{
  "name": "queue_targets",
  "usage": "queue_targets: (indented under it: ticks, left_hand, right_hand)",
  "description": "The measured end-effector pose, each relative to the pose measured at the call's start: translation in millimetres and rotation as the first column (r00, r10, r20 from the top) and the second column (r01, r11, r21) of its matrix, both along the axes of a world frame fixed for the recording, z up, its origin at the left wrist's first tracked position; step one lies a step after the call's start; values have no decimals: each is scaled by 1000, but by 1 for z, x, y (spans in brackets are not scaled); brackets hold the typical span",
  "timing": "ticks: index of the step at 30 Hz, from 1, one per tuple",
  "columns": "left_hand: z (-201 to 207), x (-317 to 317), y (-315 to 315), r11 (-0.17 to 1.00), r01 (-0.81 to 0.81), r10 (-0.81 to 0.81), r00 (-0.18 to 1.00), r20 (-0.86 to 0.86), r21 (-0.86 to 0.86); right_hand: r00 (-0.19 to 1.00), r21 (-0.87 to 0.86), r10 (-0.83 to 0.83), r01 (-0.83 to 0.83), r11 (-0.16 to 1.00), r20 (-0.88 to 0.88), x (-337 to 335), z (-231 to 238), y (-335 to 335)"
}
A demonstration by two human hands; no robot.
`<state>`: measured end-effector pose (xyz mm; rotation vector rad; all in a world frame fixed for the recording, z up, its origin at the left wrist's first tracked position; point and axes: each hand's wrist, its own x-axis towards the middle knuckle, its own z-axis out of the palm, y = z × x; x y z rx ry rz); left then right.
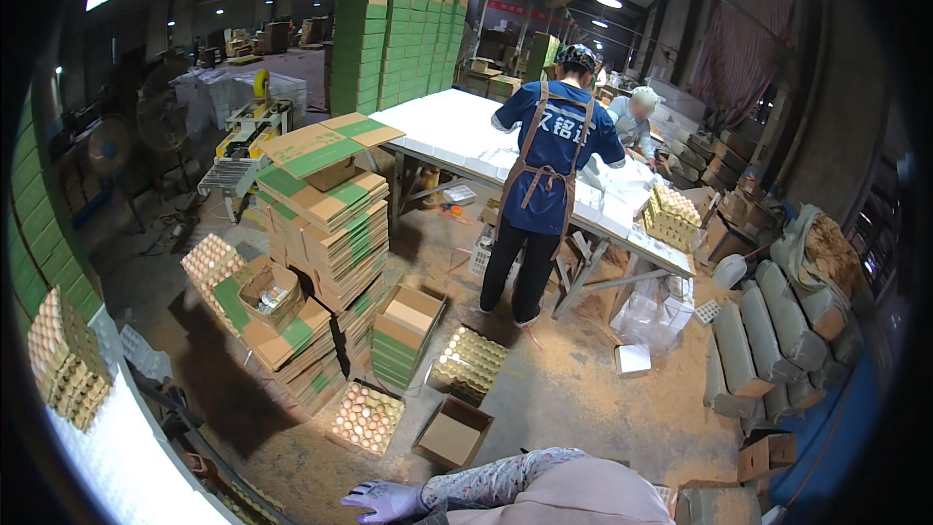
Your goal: The person sorts eggs by hand from white plastic trays into cardboard egg cartons at a large packing table. The person handles the eggs two or three at a time and stacks the filled cardboard cartons to the side.
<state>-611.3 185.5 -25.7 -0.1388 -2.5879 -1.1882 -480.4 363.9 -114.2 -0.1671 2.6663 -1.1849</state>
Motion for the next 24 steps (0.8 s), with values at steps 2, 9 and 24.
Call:
queue_targets:
  ticks: [2, 9, 24]
  left_hand:
    - [1, -1, 2, 1000, 8, -8, 1000, 6, -6]
    - [1, -3, 4, 999, 30, -29, 999, 18, -25]
    - [1, 0, 3, 998, 44, -42, 998, 38, -37]
  right_hand:
    - [1000, 0, -7, 7, 1000, -6, -1, -12, 0]
    - [994, -29, -53, 56, 998, 98, 1, -28, -1]
    - [1000, 46, 13, -14, 999, 24, -5, -20, -7]
